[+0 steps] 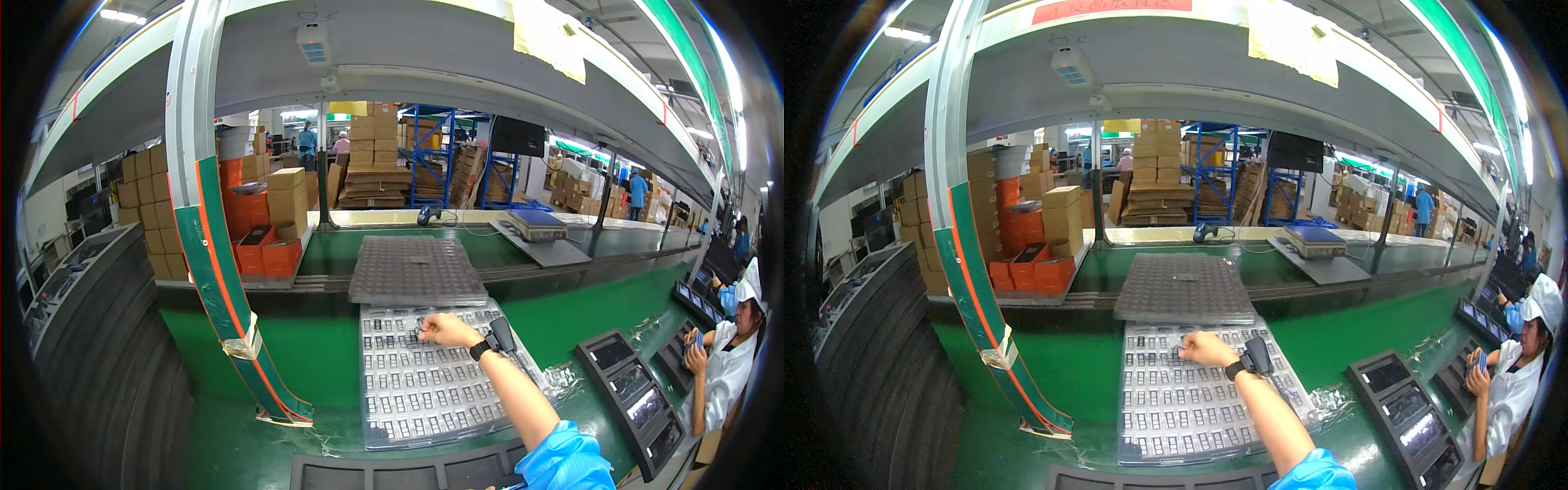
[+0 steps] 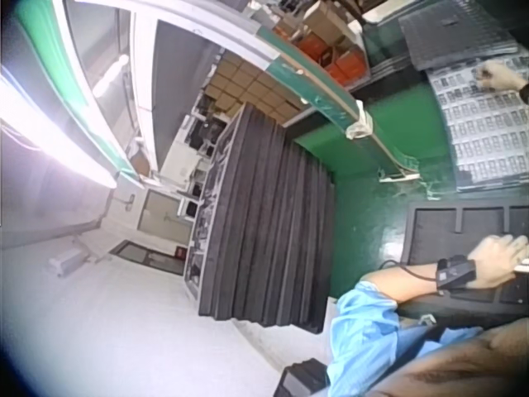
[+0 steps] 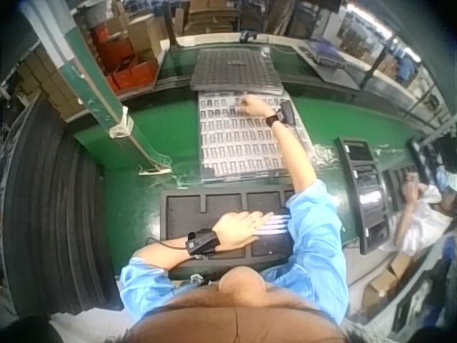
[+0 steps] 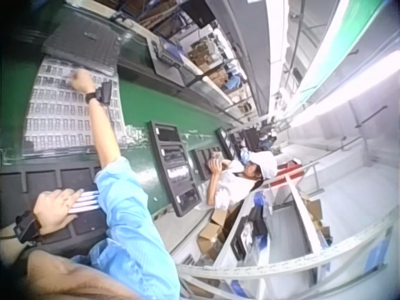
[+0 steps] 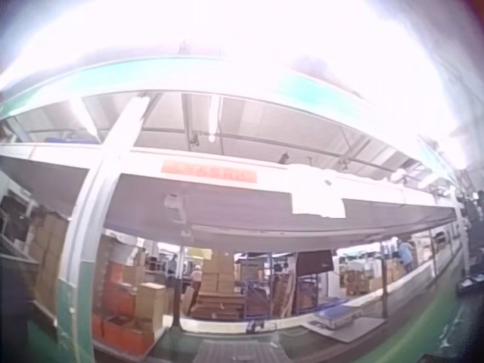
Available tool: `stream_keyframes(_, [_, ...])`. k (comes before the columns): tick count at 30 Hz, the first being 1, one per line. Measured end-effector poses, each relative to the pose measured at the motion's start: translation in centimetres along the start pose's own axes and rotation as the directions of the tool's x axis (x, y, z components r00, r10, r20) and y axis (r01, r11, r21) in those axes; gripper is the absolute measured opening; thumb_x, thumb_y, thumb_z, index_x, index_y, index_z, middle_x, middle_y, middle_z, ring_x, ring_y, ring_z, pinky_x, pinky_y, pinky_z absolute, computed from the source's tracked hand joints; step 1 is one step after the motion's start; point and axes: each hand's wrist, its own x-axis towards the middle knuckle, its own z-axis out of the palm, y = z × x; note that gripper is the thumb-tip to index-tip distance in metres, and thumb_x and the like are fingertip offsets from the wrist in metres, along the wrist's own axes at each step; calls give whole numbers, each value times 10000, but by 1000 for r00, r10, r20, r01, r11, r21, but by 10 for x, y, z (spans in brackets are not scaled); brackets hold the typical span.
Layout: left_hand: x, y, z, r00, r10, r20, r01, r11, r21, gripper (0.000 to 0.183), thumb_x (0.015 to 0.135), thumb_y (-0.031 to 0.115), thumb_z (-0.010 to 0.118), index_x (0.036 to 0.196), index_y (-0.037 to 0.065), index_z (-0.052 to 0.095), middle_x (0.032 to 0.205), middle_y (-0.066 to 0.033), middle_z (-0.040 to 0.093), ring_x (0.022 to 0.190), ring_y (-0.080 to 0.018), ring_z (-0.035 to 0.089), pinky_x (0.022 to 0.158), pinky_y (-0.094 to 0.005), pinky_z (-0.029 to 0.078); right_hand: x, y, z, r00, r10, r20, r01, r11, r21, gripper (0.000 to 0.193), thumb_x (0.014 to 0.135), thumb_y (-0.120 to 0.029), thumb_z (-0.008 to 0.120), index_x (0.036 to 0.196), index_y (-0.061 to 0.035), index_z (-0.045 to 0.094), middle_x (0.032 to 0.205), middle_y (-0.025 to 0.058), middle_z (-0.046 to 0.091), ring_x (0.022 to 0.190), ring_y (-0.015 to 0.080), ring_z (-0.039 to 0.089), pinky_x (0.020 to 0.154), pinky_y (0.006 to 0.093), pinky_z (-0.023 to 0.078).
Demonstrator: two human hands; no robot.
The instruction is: The recorder is assembling electronic components, specifically placing small parts into trays and handling smartphone-like devices on an assembly line.
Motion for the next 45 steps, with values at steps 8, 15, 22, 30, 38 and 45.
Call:
stream_keyframes(8, [-1,-3,3,999,19,-34,-18,999,28,742,832,271,654,1457,39,330,1145,-124,552,889,-274,602,741,-380,522,-2,-16,8,973,-164,164,181,979,-91,267,780,-230,776,903,-35,643,800,123,682,802,310,668,704,403,508])
stream_keyframes(15, [0,-1,4,998,39,-55,-37,999,38,755,831,280,657,1463,40,321,1143,-124,553,885,-269,603,737,-372,521,3,-2,22,958,-275,81,286,939,-193,304,752,-235,793,919,-25,648,862,122,685,861,319,666,737,417,511])
stream_keyframes(22, [-2,-3,6,995,43,-85,-41,999,29,754,825,273,668,1458,42,329,1135,-119,556,887,-263,605,733,-371,519,4,3,8,998,1,-69,-2,1000,-26,307,644,-198,851,841,-25,690,817,145,707,798,279,696,742,352,537])
stream_keyframes(30, [-2,0,1,997,28,-72,-25,999,37,745,819,265,671,1451,44,342,1114,-112,556,895,-256,607,725,-373,517,-4,31,23,916,350,-198,-343,937,73,350,644,-266,863,835,-22,700,863,168,715,884,283,698,784,374,544])
stream_keyframes(38, [-2,-1,6,991,7,-133,1,998,62,726,813,273,675,1440,64,374,1131,-105,567,909,-261,618,744,-382,524,1,22,18,896,388,-216,-435,867,-245,388,708,-271,806,997,-26,721,1018,224,692,985,357,671,849,435,546])
stream_keyframes(45, [4,-13,-6,984,-130,-118,141,986,92,729,825,319,678,1443,66,385,1210,-120,587,1006,-277,614,820,-377,527,-50,19,-8,945,142,-295,-109,986,124,307,734,-246,831,821,5,676,748,82,693,688,167,656,634,308,512])
